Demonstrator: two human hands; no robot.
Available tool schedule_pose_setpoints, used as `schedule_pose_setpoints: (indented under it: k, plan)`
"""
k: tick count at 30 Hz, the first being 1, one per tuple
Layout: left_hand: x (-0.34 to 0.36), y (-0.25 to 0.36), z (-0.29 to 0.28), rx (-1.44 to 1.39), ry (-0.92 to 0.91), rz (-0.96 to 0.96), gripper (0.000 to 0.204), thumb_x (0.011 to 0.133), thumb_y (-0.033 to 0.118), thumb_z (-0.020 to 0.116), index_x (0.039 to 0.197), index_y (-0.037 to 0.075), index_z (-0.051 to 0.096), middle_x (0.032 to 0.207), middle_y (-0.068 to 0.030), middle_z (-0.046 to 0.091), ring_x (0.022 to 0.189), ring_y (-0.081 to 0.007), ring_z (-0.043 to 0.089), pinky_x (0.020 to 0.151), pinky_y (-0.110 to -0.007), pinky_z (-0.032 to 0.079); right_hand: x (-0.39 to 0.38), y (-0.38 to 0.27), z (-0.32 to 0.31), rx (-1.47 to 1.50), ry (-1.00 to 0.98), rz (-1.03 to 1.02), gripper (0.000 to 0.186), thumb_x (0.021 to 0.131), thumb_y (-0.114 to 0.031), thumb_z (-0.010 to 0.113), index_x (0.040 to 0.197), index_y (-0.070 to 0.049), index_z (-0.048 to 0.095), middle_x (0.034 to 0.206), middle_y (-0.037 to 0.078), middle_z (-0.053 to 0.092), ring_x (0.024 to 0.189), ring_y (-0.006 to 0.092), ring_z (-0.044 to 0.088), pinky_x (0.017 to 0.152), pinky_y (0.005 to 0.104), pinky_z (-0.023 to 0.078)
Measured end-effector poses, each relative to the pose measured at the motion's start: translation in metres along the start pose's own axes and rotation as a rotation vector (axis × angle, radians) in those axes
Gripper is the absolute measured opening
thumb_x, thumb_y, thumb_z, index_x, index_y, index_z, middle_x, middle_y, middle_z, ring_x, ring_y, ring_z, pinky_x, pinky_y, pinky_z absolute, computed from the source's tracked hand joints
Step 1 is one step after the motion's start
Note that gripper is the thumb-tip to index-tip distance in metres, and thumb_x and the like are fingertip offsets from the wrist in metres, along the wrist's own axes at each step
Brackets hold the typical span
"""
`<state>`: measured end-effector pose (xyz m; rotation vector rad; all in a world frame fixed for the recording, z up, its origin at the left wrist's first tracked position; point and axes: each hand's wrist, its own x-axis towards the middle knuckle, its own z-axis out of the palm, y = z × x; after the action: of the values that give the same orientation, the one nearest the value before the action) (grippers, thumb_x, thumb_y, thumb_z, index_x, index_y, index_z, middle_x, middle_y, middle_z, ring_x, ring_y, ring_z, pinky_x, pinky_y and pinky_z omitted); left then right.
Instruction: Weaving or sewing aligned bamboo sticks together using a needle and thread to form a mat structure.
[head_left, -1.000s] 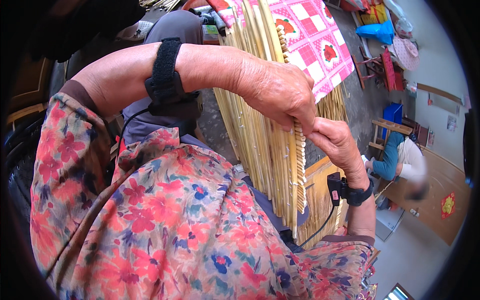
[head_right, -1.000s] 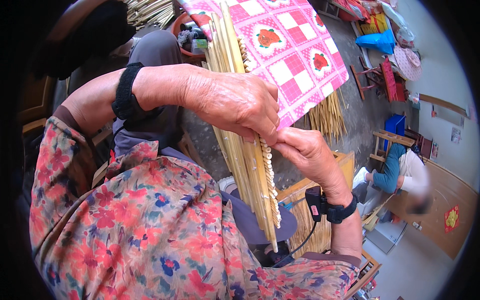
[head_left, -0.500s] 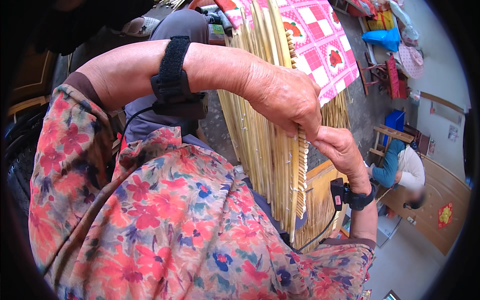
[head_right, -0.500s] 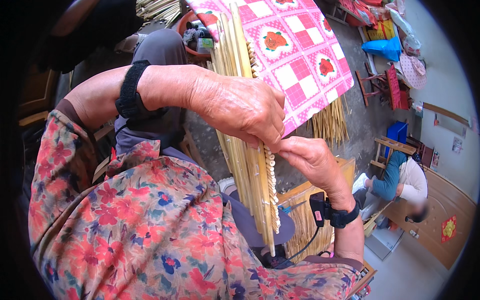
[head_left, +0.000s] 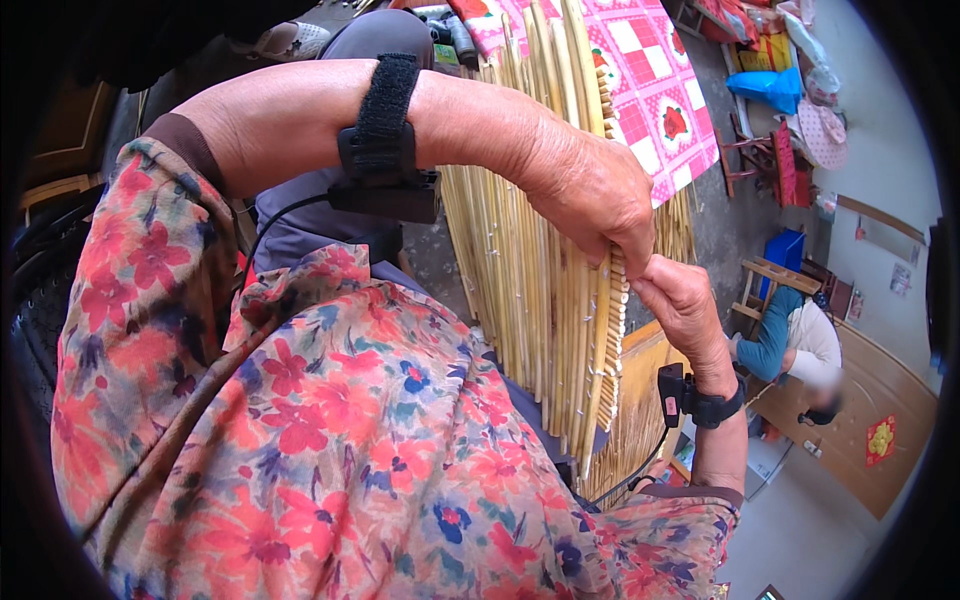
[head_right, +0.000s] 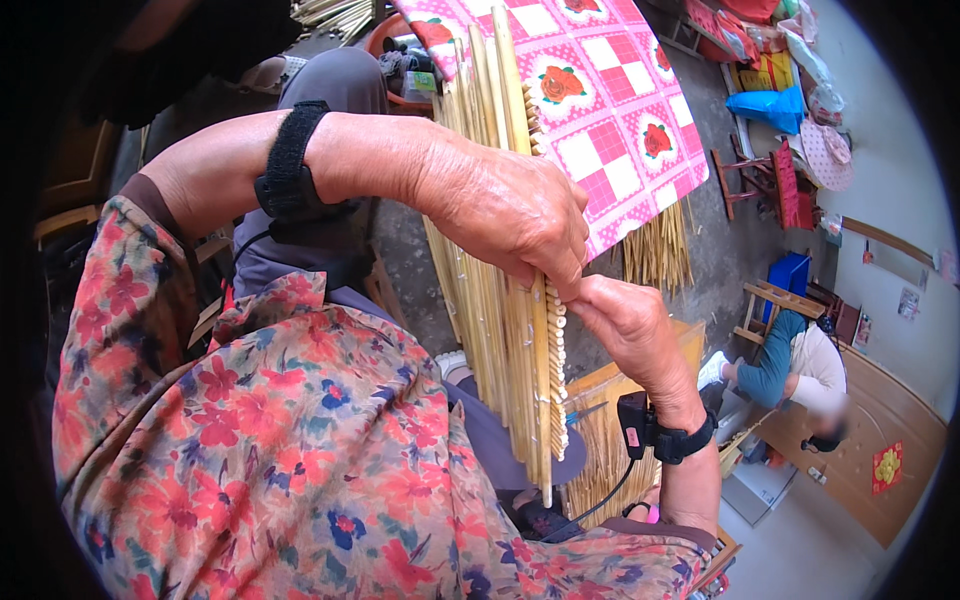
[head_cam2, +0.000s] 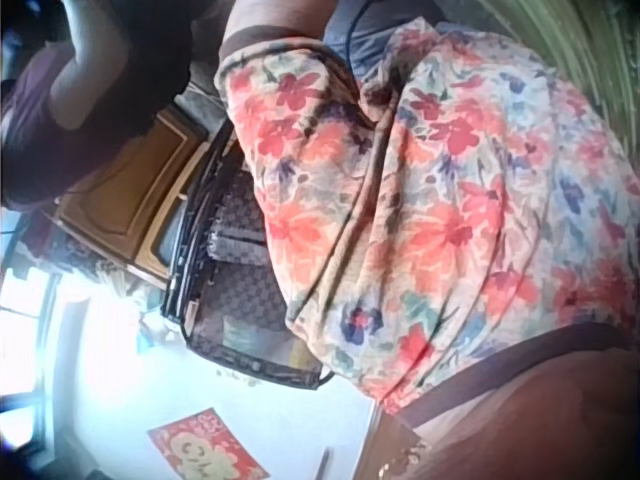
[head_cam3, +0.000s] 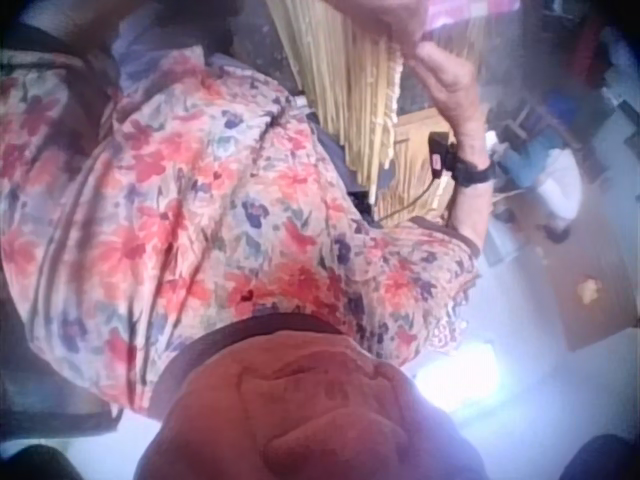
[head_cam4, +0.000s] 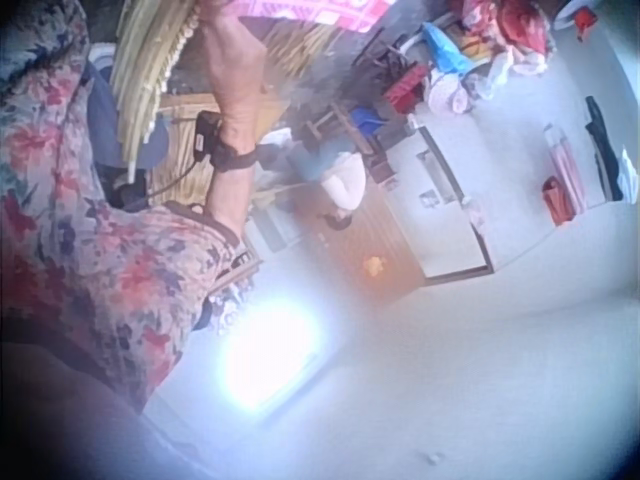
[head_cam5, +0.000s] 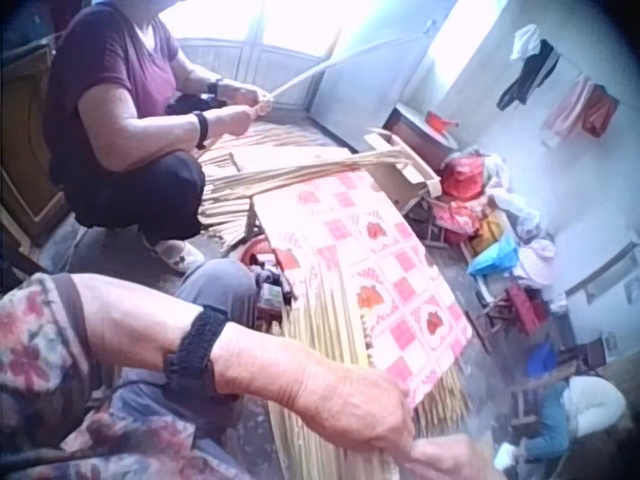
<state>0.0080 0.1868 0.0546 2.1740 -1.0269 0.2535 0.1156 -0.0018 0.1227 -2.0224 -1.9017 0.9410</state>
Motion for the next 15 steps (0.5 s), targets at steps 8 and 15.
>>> schedule_pose_setpoints:
  k: [8,15]
  plan:
    - [-0.005,0.001,-0.001,-0.018,0.004,0.018,0.024,0.077,0.011,0.066,0.100,0.005,0.063,0.089,-0.0095,0.065,0.090,-0.0254,0.062,0.082,-0.040,0.044,-0.005,0.008,-0.003,0.055,0.002,0.032,0.014,0.078,-0.002,0.065,0.093,-0.002,0.065,0.083,0.012,0.066,0.077,0.0256,0.066,0.067,0.0305,0.051]
    - [-0.017,0.003,-0.003,-0.008,0.114,0.138,0.020,0.078,0.013,0.065,0.096,0.004,0.060,0.080,-0.0079,0.061,0.083,-0.0240,0.060,0.080,-0.039,0.041,-0.035,0.018,-0.025,0.138,0.143,0.227,0.010,0.085,-0.001,0.059,0.093,-0.002,0.065,0.081,0.006,0.064,0.070,0.0158,0.061,0.065,0.0255,0.047]
